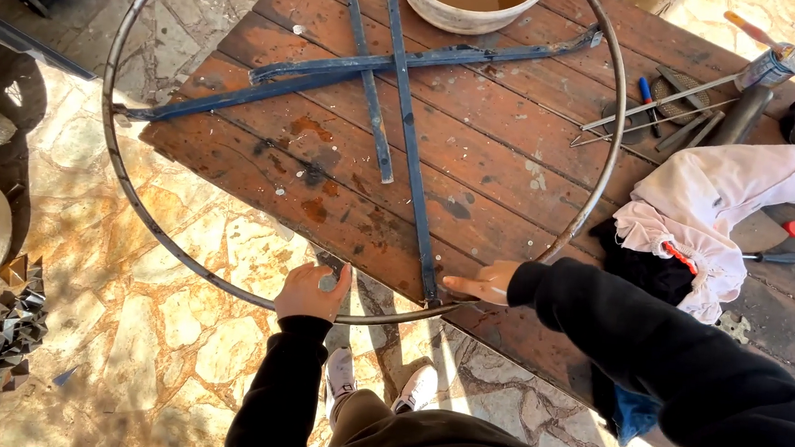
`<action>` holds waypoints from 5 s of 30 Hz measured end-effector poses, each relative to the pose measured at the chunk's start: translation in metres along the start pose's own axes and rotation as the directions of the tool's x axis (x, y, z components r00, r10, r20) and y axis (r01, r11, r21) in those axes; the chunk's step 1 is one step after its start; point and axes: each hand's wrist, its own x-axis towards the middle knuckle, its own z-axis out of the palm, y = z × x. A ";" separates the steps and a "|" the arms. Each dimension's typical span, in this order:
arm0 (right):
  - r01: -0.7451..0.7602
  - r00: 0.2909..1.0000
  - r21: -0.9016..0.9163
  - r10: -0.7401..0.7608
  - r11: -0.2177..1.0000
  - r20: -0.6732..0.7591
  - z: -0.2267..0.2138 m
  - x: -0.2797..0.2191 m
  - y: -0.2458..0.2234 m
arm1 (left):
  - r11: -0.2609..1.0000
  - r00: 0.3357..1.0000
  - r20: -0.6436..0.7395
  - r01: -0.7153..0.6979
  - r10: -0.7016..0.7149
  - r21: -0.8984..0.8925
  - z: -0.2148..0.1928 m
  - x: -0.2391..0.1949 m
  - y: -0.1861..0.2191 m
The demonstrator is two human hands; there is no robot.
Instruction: Sanding and cleaning a circular metal frame using a sanding block and cloth
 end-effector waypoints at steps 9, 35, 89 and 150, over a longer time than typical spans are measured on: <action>-0.101 0.993 -0.117 0.092 0.988 -0.074 0.004 0.007 0.015 | 0.996 0.993 0.084 0.081 -0.085 0.048 0.015 -0.002 -0.007; 0.161 0.987 -0.028 -0.161 0.987 -0.017 -0.009 -0.080 -0.060 | 1.000 0.995 -0.102 0.011 -0.009 0.027 0.012 -0.004 -0.004; -0.203 0.206 0.078 0.120 0.976 -0.971 0.085 0.036 0.051 | 0.965 0.909 0.328 0.229 -0.258 0.125 -0.006 0.002 0.001; -0.512 0.804 -0.153 0.409 0.845 -0.432 0.028 -0.026 0.025 | 0.995 0.990 0.105 -0.089 0.094 -0.050 -0.005 -0.006 -0.003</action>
